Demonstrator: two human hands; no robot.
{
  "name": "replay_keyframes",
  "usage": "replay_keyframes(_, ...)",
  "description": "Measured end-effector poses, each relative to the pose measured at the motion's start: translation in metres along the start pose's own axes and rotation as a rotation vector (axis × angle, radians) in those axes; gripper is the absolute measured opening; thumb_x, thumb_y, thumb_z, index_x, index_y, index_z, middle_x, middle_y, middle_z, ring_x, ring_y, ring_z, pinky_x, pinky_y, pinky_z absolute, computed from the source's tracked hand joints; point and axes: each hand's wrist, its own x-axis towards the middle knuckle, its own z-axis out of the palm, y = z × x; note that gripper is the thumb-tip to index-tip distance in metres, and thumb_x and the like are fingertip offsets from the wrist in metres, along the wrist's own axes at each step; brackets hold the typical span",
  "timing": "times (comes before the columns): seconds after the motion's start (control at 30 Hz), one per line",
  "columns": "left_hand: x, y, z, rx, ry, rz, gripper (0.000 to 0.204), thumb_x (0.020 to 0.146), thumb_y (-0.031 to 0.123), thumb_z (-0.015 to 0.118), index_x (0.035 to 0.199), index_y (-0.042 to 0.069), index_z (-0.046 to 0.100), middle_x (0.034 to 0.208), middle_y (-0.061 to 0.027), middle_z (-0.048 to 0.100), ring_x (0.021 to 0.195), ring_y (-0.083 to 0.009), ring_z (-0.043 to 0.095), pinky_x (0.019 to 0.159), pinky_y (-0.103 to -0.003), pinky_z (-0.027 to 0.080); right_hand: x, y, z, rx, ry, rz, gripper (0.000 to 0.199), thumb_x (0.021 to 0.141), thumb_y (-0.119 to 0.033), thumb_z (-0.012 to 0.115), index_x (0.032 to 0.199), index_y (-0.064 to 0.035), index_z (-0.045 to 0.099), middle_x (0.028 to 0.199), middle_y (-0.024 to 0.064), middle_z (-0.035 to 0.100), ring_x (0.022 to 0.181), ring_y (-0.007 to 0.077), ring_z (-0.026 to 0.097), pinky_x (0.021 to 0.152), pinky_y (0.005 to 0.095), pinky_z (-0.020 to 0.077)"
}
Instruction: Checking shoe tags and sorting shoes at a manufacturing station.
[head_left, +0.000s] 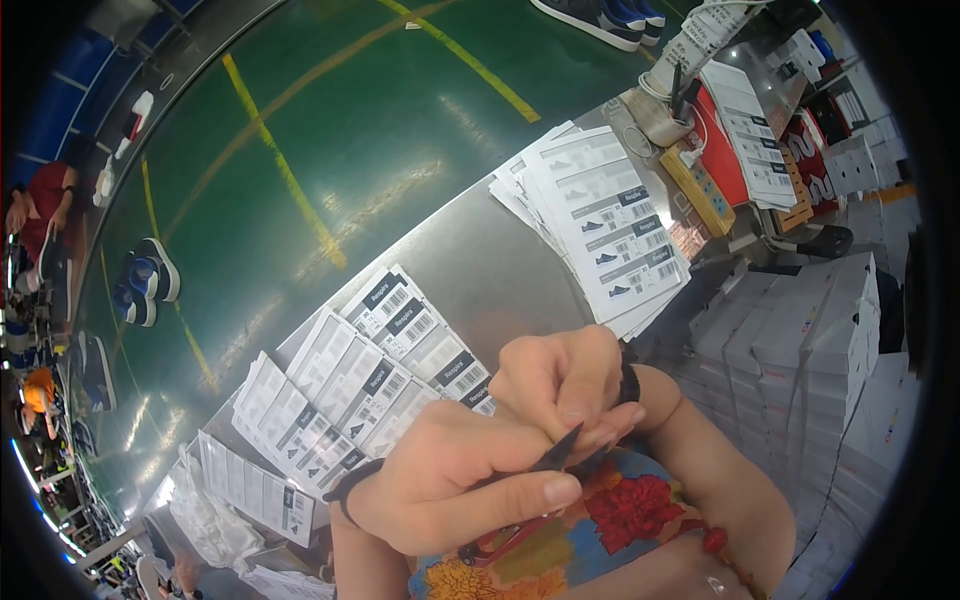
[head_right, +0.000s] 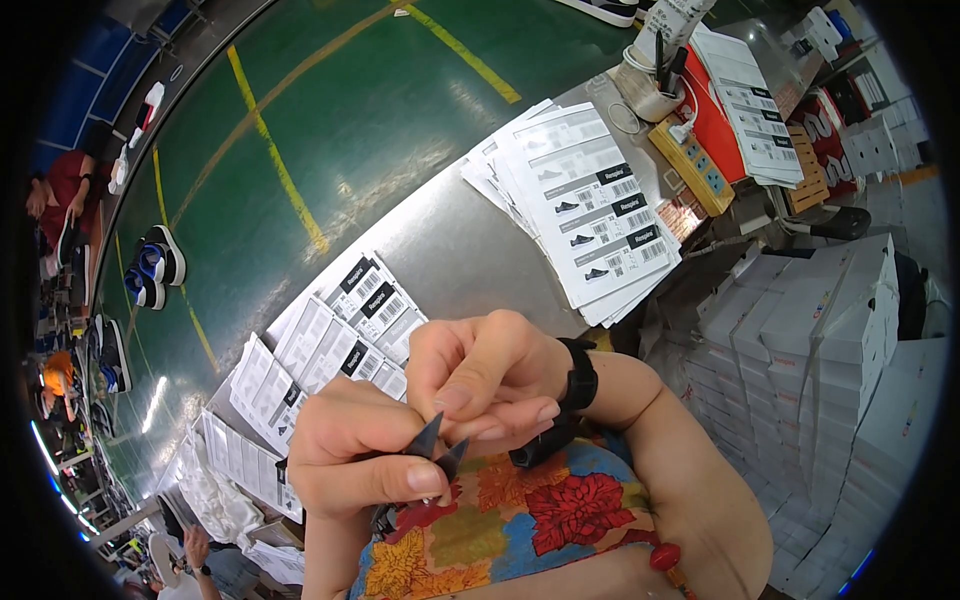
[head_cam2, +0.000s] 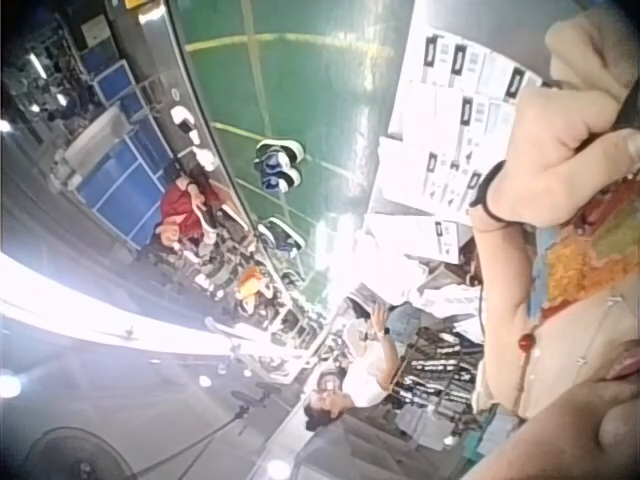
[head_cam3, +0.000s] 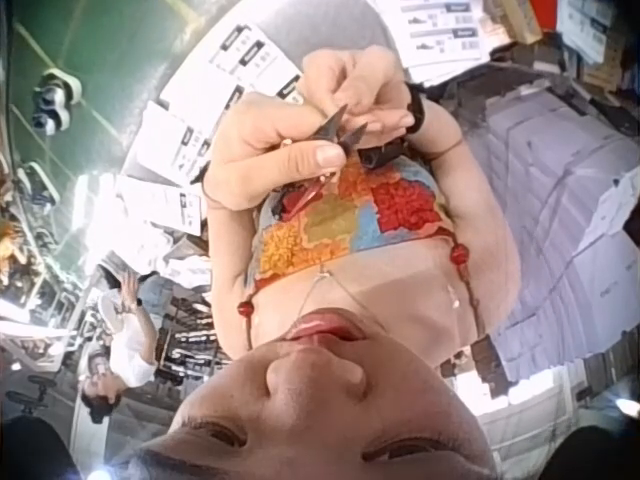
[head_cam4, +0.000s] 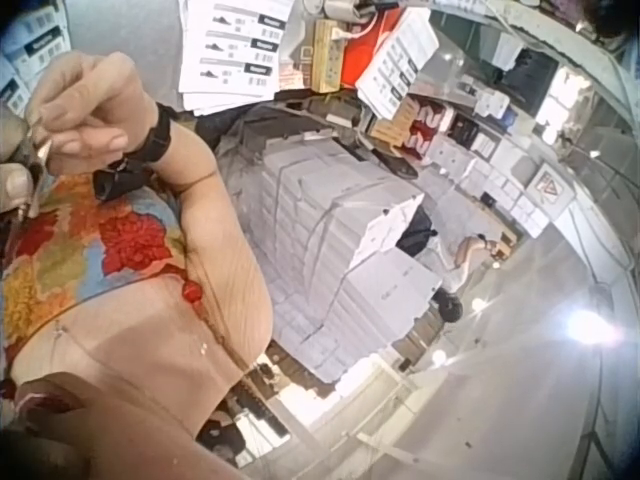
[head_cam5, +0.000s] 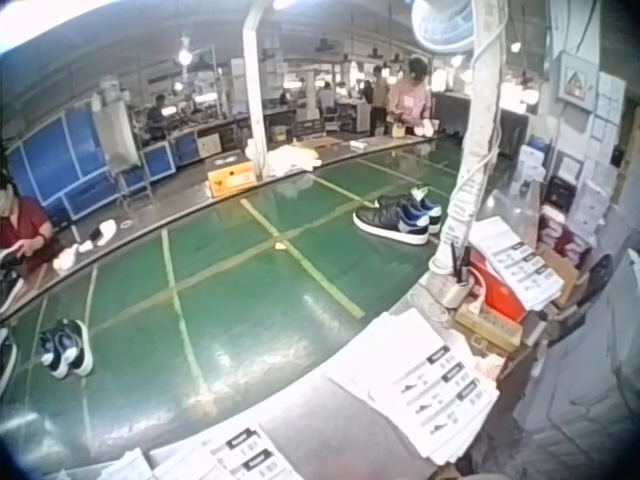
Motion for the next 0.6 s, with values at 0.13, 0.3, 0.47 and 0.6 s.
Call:
replay_keyframes(0.13,-0.0076,-0.0008,0.0024,0.023,0.014,-0.015,0.022,0.078,0.016,0.071,0.066,-0.003,0.068,0.054,-0.0084,0.06,0.041,-0.0149,0.051,0.041,-0.027,0.034,0.003,0.0019,0.0008,-0.037,-0.031,0.004,0.03,0.093,-0.006,0.052,0.067,0.0095,0.053,0.04,0.0058,0.045,0.027,0.0091,0.038,0.026,0.0211,0.0274)
replay_keyframes(0.3,-0.003,-0.0006,-0.0002,0.029,-0.014,-0.062,0.022,0.078,0.016,0.07,0.067,-0.003,0.069,0.055,-0.0093,0.062,0.042,-0.0145,0.053,0.041,-0.027,0.035,0.0004,0.0011,-0.0001,-0.112,-0.055,-0.047,0.031,0.094,-0.007,0.052,0.066,0.0073,0.053,0.039,0.0042,0.045,0.027,0.0081,0.038,0.027,0.0211,0.0277)
replay_keyframes(0.47,-0.0035,-0.0015,0.0001,0.001,-0.014,-0.065,0.021,0.078,0.015,0.07,0.067,-0.003,0.069,0.056,-0.0092,0.062,0.042,-0.0142,0.052,0.042,-0.027,0.034,-0.0012,0.0026,0.0039,-0.097,0.001,-0.044,0.028,0.09,-0.004,0.055,0.064,0.0069,0.055,0.04,0.0034,0.047,0.028,0.0082,0.041,0.029,0.0211,0.0298)
replay_keyframes(0.6,-0.0041,-0.0005,0.0014,0.003,-0.009,-0.072,0.022,0.078,0.015,0.07,0.067,-0.003,0.069,0.056,-0.0092,0.061,0.042,-0.0142,0.052,0.042,-0.027,0.034,0.0,0.0027,0.0031,-0.139,-0.026,-0.054,0.031,0.092,-0.006,0.053,0.064,0.0065,0.053,0.039,0.0041,0.044,0.027,0.0079,0.037,0.027,0.0211,0.0279)
